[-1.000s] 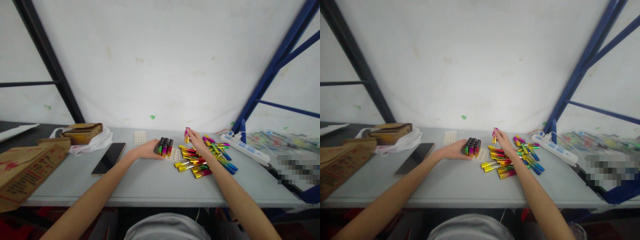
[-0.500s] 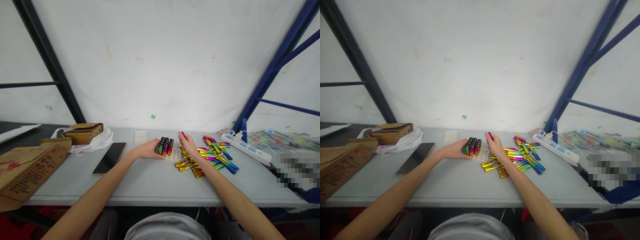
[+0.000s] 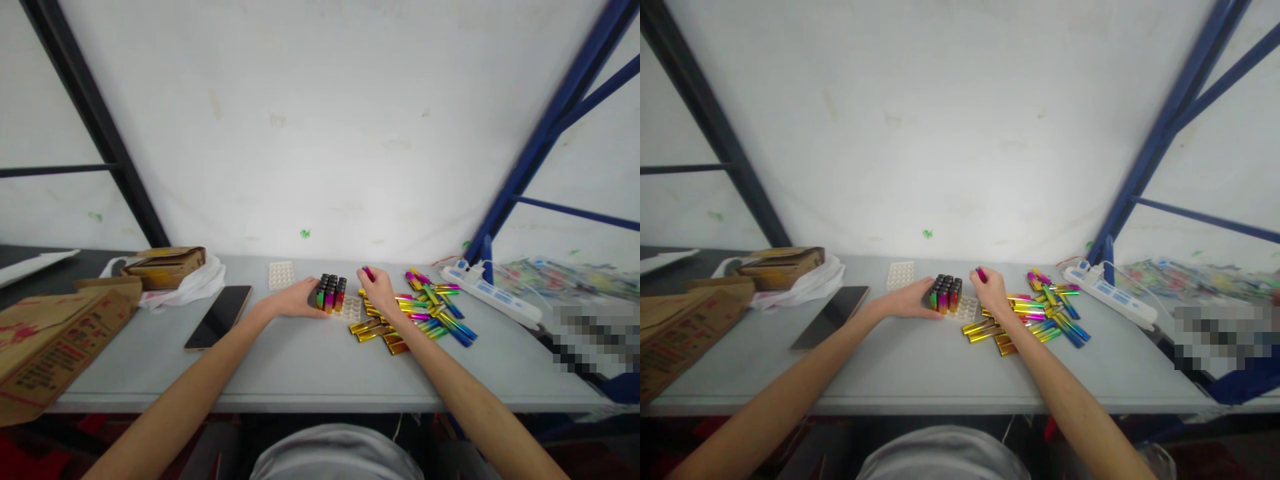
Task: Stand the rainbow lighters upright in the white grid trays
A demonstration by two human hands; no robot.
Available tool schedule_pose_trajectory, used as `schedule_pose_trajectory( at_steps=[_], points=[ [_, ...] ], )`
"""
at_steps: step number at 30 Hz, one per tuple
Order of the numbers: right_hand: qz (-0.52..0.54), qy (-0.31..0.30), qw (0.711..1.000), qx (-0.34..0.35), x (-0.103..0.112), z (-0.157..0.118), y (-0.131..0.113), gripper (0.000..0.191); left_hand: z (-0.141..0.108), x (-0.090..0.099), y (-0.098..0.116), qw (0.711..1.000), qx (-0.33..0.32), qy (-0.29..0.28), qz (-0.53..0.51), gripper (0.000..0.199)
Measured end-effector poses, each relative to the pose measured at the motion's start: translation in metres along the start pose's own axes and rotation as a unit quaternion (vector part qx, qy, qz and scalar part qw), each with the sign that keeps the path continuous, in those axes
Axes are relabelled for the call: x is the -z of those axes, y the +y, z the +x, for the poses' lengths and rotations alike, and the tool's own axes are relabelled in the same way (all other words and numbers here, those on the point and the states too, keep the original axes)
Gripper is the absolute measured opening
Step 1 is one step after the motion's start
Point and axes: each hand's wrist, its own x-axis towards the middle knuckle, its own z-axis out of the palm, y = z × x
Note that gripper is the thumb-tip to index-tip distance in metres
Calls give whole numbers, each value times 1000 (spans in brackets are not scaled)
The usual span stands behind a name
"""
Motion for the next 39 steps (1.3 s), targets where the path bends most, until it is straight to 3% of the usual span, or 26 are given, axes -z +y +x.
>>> schedule_pose_trajectory(
  at_steps=[4,11,16,20,24,27,39],
  points=[
    [-8,-16,1000,24,3,-2,-6,50,1,-1,-1,1000,-4,3,-2,75],
    [-13,-147,986,82,15,-6,-16,41,1,-2,-2,1000,-15,6,-9,76],
    [-111,-130,965,199,22,-3,-24,42,1,-2,-4,1000,-13,5,-10,76],
    [-132,-189,957,174,24,-3,-25,45,2,-2,-5,1000,-21,6,-11,76],
    [-75,-224,961,140,23,-7,-24,36,1,-2,-4,1000,-12,4,-4,75],
    [-53,-234,961,138,19,-10,-22,34,0,-1,-3,1000,-5,2,-6,74],
    [-125,-262,941,171,9,-13,-15,34,0,-1,0,1000,-3,1,12,71]
  ],
)
